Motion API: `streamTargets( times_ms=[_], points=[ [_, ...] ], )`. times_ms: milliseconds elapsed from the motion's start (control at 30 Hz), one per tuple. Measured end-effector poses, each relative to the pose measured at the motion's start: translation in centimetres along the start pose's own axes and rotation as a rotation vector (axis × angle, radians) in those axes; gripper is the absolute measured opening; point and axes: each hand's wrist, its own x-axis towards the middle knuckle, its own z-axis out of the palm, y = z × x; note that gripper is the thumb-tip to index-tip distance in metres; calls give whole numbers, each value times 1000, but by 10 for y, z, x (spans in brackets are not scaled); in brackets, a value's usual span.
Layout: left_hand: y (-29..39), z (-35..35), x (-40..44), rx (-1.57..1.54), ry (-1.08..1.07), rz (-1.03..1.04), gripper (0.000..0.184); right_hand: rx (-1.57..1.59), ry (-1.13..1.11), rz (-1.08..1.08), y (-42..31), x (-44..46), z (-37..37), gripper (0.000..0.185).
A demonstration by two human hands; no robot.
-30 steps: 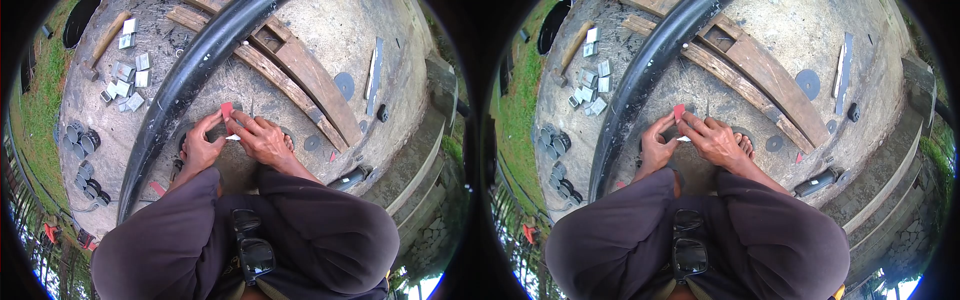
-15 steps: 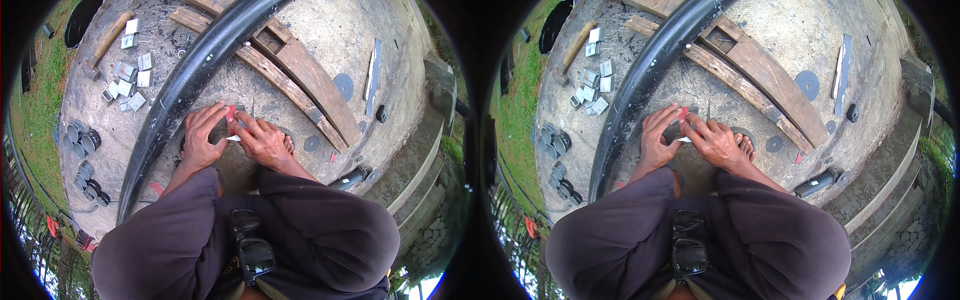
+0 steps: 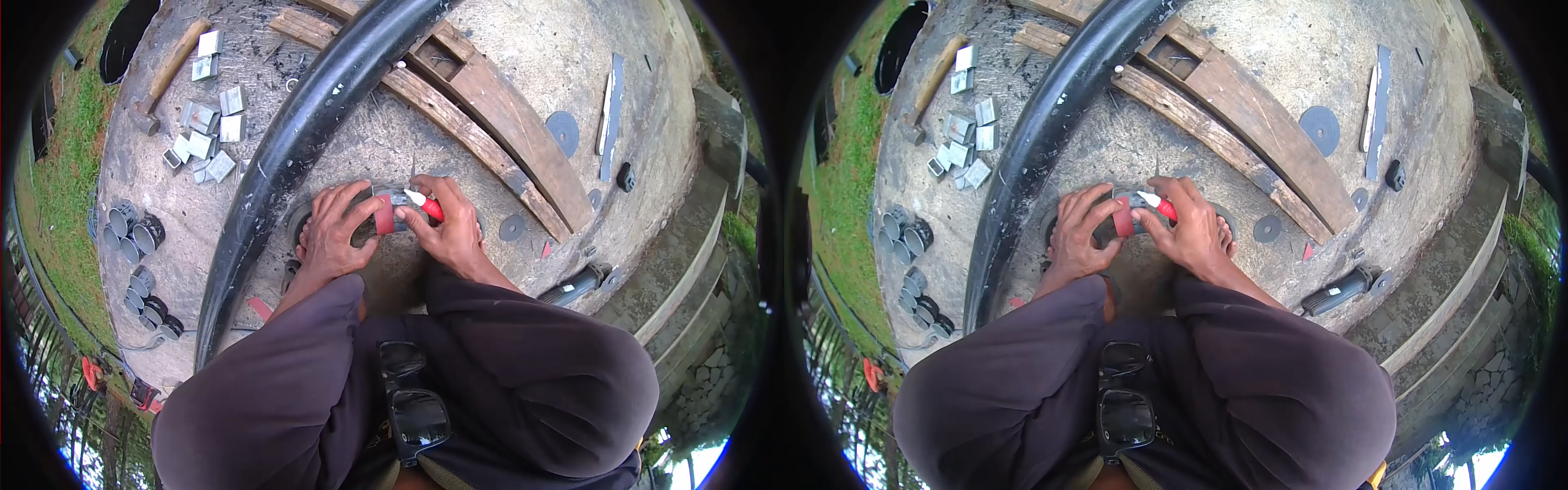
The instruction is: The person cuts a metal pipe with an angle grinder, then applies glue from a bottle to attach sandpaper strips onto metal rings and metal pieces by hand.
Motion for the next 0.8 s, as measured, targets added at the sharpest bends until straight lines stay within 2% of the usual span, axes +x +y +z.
streamTargets(
  times_ms=[33, 133, 267, 367, 433, 533, 567, 667, 700, 800],
  points=[
    [-2, 3, 0, -4, 16, 24, 64, 75, -25, 153, -2, 3, 2, 50],
    [-6, 7, -1, -15, -2, 48, 67, 173, -98, 232, 7, 2, 10, 50],
    [-9, 11, 0, -17, -43, 33, 67, 336, -117, 256, 12, -1, 16, 49],
    [-9, 7, 4, -9, -12, 113, 69, 444, -131, 318, 12, -1, 12, 48],
    [-1, 2, 10, -130, 0, 77, 71, 501, -132, 328, 3, 2, 4, 48],
    [16, -15, 21, -203, -10, 68, 72, 670, -163, 298, -1, 8, -11, 49],
    [21, -21, 25, -212, -20, 75, 72, 562, -184, 233, -4, 11, -20, 41],
    [34, -37, 33, -240, -1, 128, 65, 317, -176, 80, -19, 19, -56, 31],
    [37, -42, 33, -216, 0, 161, 62, 322, -201, 112, -27, 21, -69, 27],
    [43, -57, 36, -112, 2, 281, 58, 88, -242, -181, -28, 29, -101, 33]
  ],
)
